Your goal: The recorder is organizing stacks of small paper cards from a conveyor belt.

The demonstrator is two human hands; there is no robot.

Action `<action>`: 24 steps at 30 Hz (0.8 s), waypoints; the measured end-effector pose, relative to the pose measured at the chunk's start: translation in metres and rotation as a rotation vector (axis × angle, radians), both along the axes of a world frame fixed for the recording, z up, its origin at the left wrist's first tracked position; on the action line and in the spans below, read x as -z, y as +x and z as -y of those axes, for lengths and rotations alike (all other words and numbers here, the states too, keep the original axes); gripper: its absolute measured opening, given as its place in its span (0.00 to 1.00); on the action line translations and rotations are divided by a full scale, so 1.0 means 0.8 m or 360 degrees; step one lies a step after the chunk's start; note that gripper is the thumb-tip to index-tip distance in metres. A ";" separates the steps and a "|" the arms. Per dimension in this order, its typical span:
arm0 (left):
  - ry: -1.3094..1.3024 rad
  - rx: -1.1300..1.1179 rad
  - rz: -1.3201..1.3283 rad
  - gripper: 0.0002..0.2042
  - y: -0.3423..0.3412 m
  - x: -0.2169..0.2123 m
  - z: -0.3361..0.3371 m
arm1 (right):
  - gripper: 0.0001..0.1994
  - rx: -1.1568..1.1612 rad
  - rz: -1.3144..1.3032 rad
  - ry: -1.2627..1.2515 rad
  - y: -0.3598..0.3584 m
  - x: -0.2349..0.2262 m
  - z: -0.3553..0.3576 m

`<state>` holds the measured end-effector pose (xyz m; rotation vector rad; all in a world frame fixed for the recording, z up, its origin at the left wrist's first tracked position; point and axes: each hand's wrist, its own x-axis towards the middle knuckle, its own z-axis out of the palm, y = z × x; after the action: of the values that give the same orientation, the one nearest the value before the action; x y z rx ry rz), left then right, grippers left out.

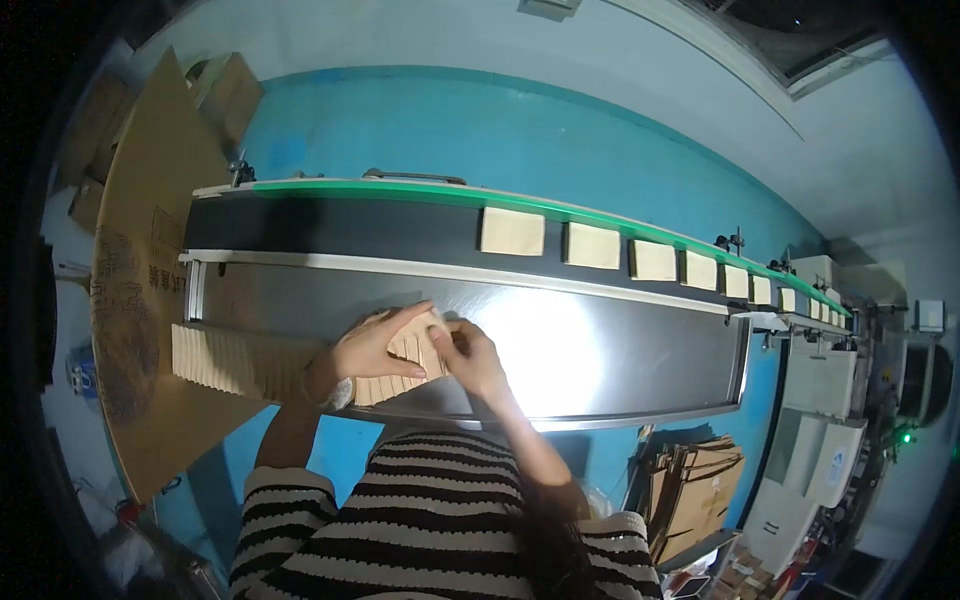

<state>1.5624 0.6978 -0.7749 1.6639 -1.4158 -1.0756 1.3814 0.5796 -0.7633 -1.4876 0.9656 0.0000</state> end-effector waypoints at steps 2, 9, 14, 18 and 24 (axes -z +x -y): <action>0.0044 0.0021 0.0056 0.38 0.001 0.001 -0.002 | 0.28 0.0000 -0.0025 -0.0058 -0.017 0.027 0.005; 0.0206 0.0017 0.0099 0.37 0.017 0.005 -0.010 | 0.26 0.0730 0.0518 0.0604 0.056 0.069 0.074; 0.0148 -0.0012 0.0022 0.38 0.031 0.025 -0.024 | 0.32 -0.0229 0.0029 -0.0425 0.048 0.038 -0.006; 0.0145 0.0071 0.0081 0.43 0.042 0.019 -0.032 | 0.33 -0.0175 -0.0060 -0.0135 0.032 0.044 -0.023; 0.0047 0.0018 0.0094 0.45 0.058 0.037 -0.048 | 0.32 -0.0344 -0.0164 -0.0336 0.064 0.019 -0.029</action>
<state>1.6085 0.7359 -0.8044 1.7233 -1.4549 -1.0668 1.4323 0.6030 -0.7785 -1.7963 0.9034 0.1355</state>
